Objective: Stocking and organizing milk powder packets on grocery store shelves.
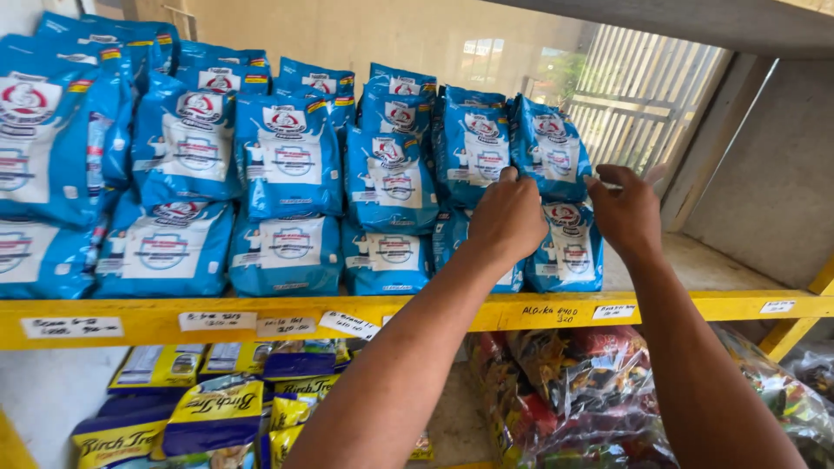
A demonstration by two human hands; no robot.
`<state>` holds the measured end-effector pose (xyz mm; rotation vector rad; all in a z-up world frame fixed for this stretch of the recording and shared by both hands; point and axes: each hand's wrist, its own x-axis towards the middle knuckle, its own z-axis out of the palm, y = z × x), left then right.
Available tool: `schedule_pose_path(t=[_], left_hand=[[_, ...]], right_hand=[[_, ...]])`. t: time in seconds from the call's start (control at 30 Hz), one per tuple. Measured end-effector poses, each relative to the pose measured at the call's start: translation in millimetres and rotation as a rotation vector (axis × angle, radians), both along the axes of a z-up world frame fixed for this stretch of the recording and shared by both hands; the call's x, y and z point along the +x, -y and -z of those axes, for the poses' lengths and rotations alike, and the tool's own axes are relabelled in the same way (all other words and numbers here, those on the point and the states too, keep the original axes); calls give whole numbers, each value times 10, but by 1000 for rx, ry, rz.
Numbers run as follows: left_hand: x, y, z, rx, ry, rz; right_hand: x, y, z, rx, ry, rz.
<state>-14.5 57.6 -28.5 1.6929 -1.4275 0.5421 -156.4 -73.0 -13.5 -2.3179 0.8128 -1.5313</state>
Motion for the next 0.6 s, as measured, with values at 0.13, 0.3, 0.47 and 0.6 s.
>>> schedule_pose_path(t=[0.13,0.3,0.47,0.6], left_hand=[[-36,-570,77,-143,0,68],[101,-1186,246,-167,122,33],[120,-1821,259,-174,113,-4],[134,-2307,396,-276,124,-9]], right_hand=[[49,-265,8,-93,34,-31],[210,-812,-8,-220,92,-214],[388,-1306,9,-209,53,-361],[508,-1808,163,-266,5,-520]])
